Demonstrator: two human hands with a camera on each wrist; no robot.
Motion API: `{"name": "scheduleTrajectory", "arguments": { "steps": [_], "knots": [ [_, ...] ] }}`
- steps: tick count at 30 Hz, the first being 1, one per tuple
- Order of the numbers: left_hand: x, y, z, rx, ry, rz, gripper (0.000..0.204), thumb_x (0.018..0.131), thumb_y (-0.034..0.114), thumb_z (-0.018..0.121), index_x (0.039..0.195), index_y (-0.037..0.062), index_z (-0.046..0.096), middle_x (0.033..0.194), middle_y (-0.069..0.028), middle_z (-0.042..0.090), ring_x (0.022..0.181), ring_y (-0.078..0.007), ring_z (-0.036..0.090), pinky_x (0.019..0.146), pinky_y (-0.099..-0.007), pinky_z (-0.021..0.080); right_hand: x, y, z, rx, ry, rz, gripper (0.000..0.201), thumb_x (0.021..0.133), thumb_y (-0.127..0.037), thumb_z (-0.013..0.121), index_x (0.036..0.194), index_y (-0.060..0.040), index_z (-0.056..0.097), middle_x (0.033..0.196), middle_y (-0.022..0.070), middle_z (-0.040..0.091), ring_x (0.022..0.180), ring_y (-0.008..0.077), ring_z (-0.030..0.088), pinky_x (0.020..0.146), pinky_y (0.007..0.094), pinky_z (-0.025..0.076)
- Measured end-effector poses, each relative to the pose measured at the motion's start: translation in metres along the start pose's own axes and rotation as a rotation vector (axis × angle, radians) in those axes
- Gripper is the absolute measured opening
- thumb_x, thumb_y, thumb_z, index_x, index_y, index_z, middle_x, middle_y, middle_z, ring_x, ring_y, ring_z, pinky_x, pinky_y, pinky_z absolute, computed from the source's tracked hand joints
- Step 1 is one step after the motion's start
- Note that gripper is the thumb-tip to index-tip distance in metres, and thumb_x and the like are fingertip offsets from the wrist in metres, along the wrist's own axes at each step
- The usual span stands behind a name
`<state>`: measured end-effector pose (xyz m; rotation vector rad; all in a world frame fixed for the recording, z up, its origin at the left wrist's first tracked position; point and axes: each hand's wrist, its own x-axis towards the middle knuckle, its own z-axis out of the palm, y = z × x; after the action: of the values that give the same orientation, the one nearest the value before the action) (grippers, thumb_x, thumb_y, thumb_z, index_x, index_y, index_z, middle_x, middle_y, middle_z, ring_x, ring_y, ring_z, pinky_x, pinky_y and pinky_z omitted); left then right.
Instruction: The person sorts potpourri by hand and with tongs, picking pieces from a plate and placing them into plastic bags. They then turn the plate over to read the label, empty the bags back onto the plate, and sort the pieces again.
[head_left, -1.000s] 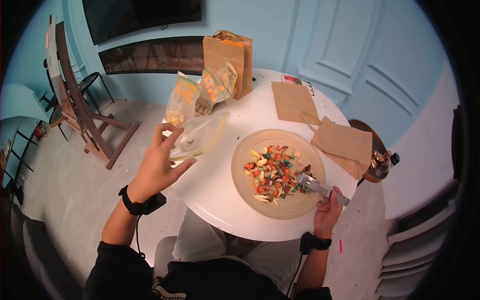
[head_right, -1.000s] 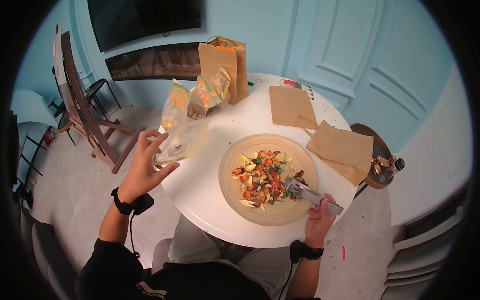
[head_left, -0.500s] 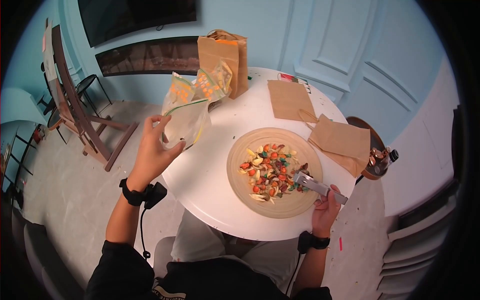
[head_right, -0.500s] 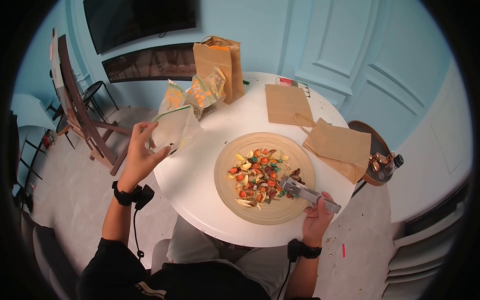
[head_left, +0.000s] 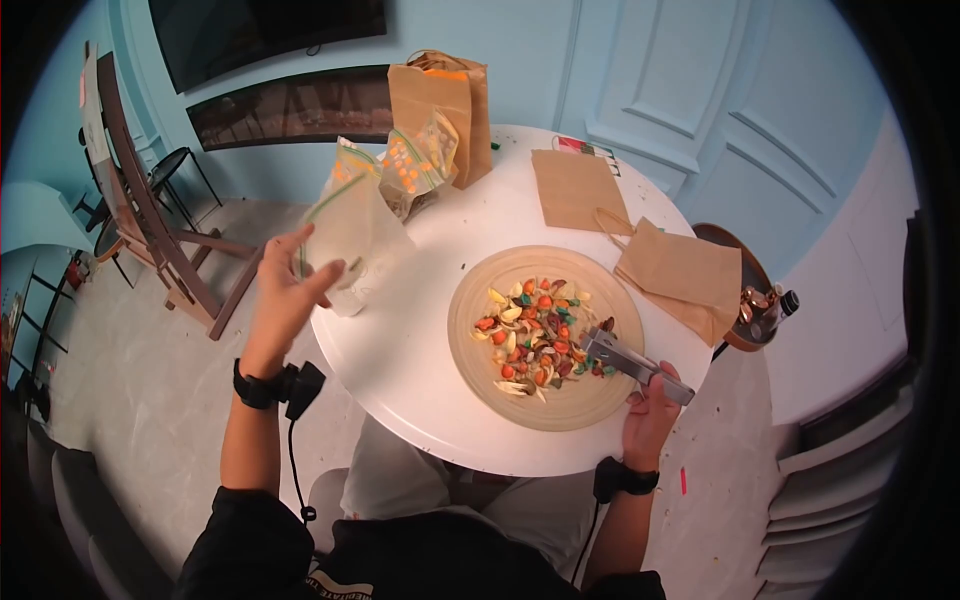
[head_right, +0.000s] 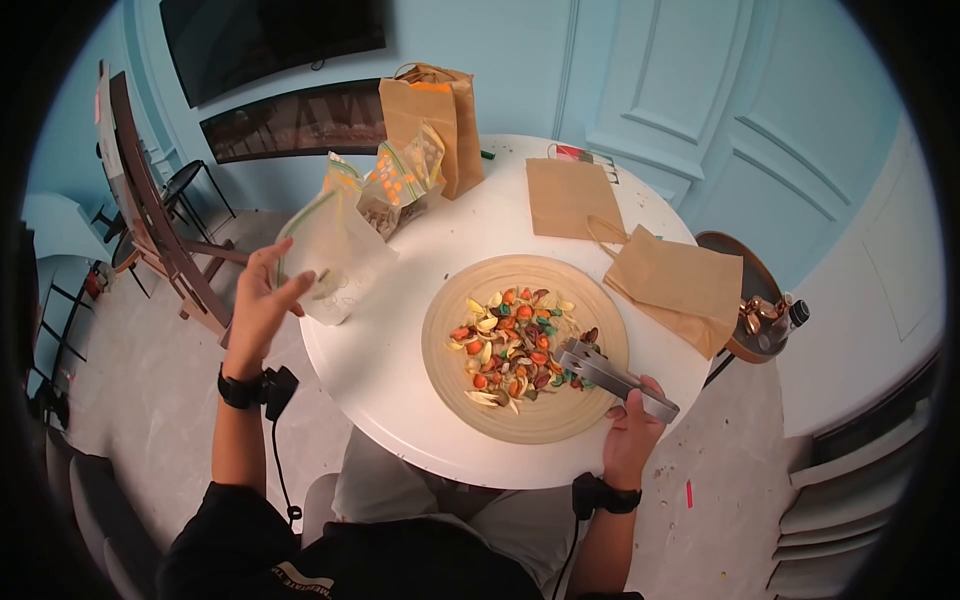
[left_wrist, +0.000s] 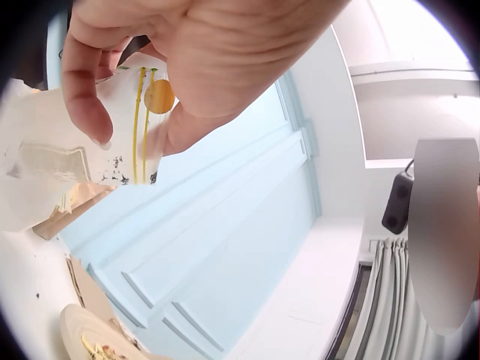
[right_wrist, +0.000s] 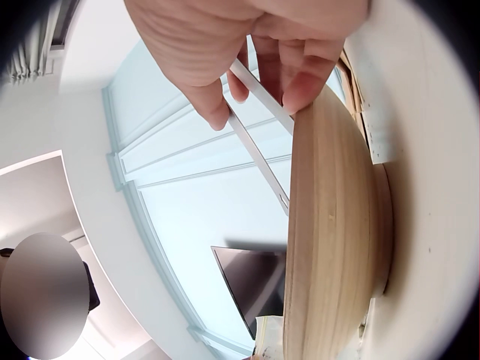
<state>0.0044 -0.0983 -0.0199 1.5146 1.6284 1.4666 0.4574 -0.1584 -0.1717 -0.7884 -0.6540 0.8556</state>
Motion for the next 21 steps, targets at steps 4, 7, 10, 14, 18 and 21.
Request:
{"name": "scheduleTrajectory", "arguments": {
  "steps": [4, 7, 10, 14, 18, 21],
  "knots": [
    [0.017, 0.006, -0.021, -0.177, 0.013, -0.091, 0.069, 0.084, 0.015, 0.077, 0.139, -0.0148, 0.048, 0.128, -0.0196, 0.06, 0.082, -0.0146, 0.065, 0.058, -0.0266, 0.051, 0.001, 0.001, -0.004, 0.022, -0.027, 0.0, 0.04, 0.098, -0.013, 0.068, 0.132, 0.0015, 0.054, 0.117, 0.0153, 0.068, 0.085, 0.0124, 0.064, 0.064, 0.0233, 0.051],
    [0.017, 0.02, -0.03, -0.207, 0.017, -0.109, 0.068, 0.087, 0.018, 0.074, 0.14, -0.0144, 0.047, 0.111, -0.0156, 0.068, 0.081, -0.0133, 0.064, 0.058, -0.0261, 0.047, 0.001, 0.001, -0.004, 0.034, -0.029, 0.007, 0.039, 0.098, -0.013, 0.068, 0.131, 0.0014, 0.054, 0.117, 0.0156, 0.068, 0.086, 0.0127, 0.064, 0.064, 0.0234, 0.051],
    [0.026, 0.008, -0.045, -0.284, -0.049, -0.144, 0.068, 0.088, 0.02, 0.073, 0.14, -0.0142, 0.047, 0.11, -0.0147, 0.068, 0.079, -0.0116, 0.063, 0.058, -0.0248, 0.047, 0.001, 0.0, -0.001, 0.041, -0.025, 0.014, 0.039, 0.098, -0.013, 0.068, 0.131, 0.0012, 0.054, 0.116, 0.0155, 0.068, 0.086, 0.0128, 0.064, 0.064, 0.0234, 0.051],
    [0.028, 0.003, -0.048, -0.459, -0.097, -0.177, 0.062, 0.091, 0.02, 0.07, 0.138, -0.0134, 0.049, 0.108, -0.0125, 0.068, 0.076, -0.009, 0.061, 0.055, -0.0228, 0.047, 0.001, -0.001, -0.002, 0.039, -0.035, 0.019, 0.038, 0.098, -0.013, 0.068, 0.13, 0.0011, 0.054, 0.115, 0.0151, 0.069, 0.085, 0.0128, 0.064, 0.064, 0.0234, 0.051],
    [0.025, 0.002, -0.04, -0.37, -0.044, -0.171, 0.055, 0.093, 0.019, 0.068, 0.136, -0.0115, 0.052, 0.105, -0.0107, 0.068, 0.075, -0.0091, 0.061, 0.055, -0.0225, 0.047, 0.001, 0.0, -0.003, 0.042, -0.03, 0.023, 0.038, 0.097, -0.013, 0.068, 0.13, 0.0009, 0.054, 0.115, 0.0149, 0.069, 0.084, 0.0125, 0.064, 0.064, 0.0234, 0.051],
    [0.029, -0.005, -0.046, -0.502, -0.108, -0.222, 0.051, 0.094, 0.018, 0.066, 0.134, -0.0102, 0.054, 0.104, -0.0095, 0.069, 0.075, -0.0094, 0.062, 0.055, -0.0221, 0.048, 0.001, 0.0, -0.003, 0.037, -0.025, 0.024, 0.038, 0.097, -0.013, 0.068, 0.13, 0.0009, 0.054, 0.115, 0.0146, 0.069, 0.083, 0.0122, 0.063, 0.064, 0.0234, 0.051]
  ]
}}
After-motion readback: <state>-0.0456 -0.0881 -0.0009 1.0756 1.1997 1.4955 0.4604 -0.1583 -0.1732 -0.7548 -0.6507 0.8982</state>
